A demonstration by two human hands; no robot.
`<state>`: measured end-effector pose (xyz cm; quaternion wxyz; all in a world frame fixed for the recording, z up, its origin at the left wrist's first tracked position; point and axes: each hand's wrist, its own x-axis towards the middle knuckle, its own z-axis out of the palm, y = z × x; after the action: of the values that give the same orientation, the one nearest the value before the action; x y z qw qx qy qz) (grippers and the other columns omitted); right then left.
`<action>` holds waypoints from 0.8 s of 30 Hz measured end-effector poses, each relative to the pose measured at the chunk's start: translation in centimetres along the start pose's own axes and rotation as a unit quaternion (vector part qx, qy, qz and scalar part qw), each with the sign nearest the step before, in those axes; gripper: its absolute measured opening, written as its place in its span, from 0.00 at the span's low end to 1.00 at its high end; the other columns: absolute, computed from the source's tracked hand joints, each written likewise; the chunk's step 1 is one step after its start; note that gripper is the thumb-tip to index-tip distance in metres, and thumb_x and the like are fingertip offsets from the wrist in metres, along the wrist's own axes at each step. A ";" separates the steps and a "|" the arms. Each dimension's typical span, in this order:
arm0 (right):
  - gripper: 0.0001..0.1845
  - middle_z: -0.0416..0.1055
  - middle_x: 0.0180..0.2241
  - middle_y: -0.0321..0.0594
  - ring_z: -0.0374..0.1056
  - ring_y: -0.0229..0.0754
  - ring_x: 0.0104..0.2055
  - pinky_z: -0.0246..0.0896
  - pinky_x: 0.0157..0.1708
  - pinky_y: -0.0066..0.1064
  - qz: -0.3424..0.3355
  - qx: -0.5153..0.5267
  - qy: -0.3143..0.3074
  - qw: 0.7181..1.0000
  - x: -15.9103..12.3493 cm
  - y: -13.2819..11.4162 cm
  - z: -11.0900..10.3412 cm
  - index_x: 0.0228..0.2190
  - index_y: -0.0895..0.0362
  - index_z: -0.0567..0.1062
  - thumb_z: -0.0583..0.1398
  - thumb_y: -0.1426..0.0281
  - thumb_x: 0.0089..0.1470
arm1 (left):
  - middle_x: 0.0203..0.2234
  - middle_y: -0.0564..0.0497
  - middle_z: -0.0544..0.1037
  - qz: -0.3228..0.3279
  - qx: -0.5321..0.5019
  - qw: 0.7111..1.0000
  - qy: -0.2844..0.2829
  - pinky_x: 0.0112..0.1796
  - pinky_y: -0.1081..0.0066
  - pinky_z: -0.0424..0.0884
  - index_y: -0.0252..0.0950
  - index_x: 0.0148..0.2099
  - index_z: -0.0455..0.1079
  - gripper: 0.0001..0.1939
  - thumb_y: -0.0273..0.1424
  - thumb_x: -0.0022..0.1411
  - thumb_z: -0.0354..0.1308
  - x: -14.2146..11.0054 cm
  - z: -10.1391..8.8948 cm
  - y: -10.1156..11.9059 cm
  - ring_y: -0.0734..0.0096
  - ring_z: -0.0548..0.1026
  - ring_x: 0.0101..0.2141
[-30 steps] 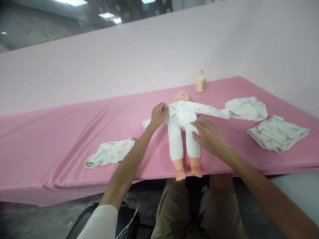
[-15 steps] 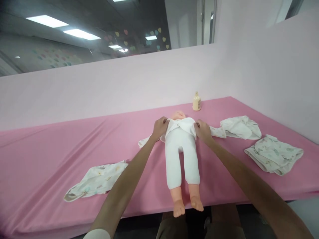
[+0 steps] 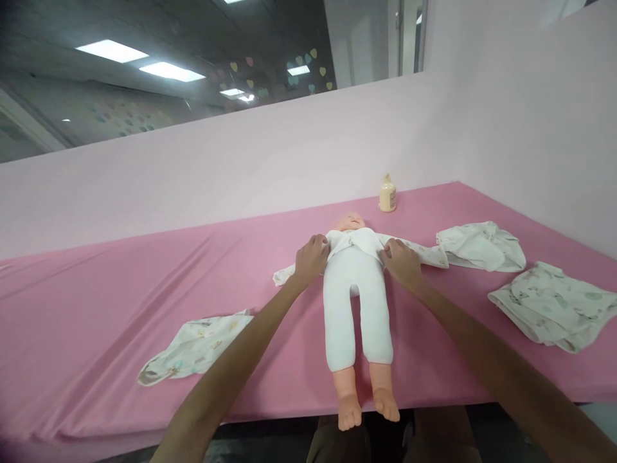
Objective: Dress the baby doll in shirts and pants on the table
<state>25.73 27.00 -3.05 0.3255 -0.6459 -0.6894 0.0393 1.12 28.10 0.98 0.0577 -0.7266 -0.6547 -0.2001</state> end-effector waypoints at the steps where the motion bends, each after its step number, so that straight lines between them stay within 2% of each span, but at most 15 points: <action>1: 0.06 0.73 0.35 0.42 0.66 0.45 0.36 0.52 0.31 0.32 -0.022 -0.003 -0.034 0.999 -0.4 0.3 -0.3 0.31 0.55 0.70 0.53 0.70 0.55 | 0.41 0.47 0.74 0.017 0.002 1.000 -0.015 0.30 0.69 0.60 0.39 0.45 0.66 0.12 0.30 0.69 0.41 -0.7 -0.2 -0.2 0.65 0.73 0.36; 5: 0.07 0.74 0.32 0.42 0.67 0.44 0.33 0.51 0.28 0.31 -0.071 0.025 -0.141 0.987 -1.4 1.2 -1.0 0.25 0.54 0.70 0.54 0.72 0.53 | 0.42 0.49 0.74 0.056 -0.054 0.995 -0.064 0.34 0.69 0.63 0.39 0.43 0.67 0.12 0.27 0.66 0.42 -2.9 -0.6 -1.7 0.67 0.73 0.37; 9: 0.10 0.71 0.24 0.40 0.64 0.42 0.27 0.52 0.26 0.31 -0.090 0.099 -0.188 0.973 -1.5 1.2 -1.5 0.21 0.53 0.67 0.55 0.67 0.53 | 0.44 0.48 0.74 0.062 -0.093 0.988 -0.110 0.40 0.66 0.66 0.39 0.46 0.67 0.13 0.27 0.61 0.47 -3.9 -0.4 -2.9 0.63 0.72 0.43; 12: 0.13 0.68 0.22 0.40 0.61 0.40 0.25 0.52 0.25 0.31 -0.109 0.119 -0.166 0.973 -1.3 0.9 -1.4 0.20 0.54 0.67 0.53 0.66 0.54 | 0.46 0.48 0.73 0.064 -0.126 0.986 -0.090 0.42 0.65 0.67 0.39 0.48 0.67 0.14 0.26 0.60 0.47 -3.7 0.0 -3.1 0.64 0.72 0.43; 15: 0.13 0.66 0.21 0.38 0.58 0.39 0.24 0.48 0.25 0.31 -0.119 0.077 -0.122 0.982 -1.3 0.8 -0.8 0.19 0.53 0.64 0.52 0.69 0.54 | 0.49 0.46 0.72 0.057 -0.158 0.985 -0.041 0.43 0.65 0.69 0.38 0.50 0.66 0.16 0.25 0.61 0.46 -2.7 0.4 -2.8 0.65 0.72 0.43; 19: 0.10 0.68 0.24 0.39 0.57 0.39 0.25 0.43 0.26 0.32 -0.097 0.021 -0.079 0.992 -1.5 0.8 0.1 0.21 0.54 0.62 0.52 0.77 0.51 | 0.49 0.45 0.73 0.090 -0.118 0.989 -0.005 0.49 0.63 0.66 0.37 0.51 0.67 0.17 0.23 0.63 0.43 -1.2 1.0 -2.3 0.62 0.69 0.50; 24: 0.11 0.71 0.28 0.43 0.59 0.40 0.27 0.44 0.28 0.32 -0.100 0.033 -0.051 0.993 -2.1 0.9 0.0 0.24 0.54 0.66 0.52 0.72 0.57 | 0.48 0.45 0.73 0.099 -0.081 0.992 0.007 0.51 0.62 0.64 0.36 0.51 0.68 0.18 0.23 0.65 0.42 -1.1 1.2 -2.4 0.62 0.69 0.48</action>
<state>26.45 25.19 -4.31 0.3134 -0.5598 -0.7646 0.0614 -1.00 27.83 -0.97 0.0225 -0.7887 -0.5607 -0.2511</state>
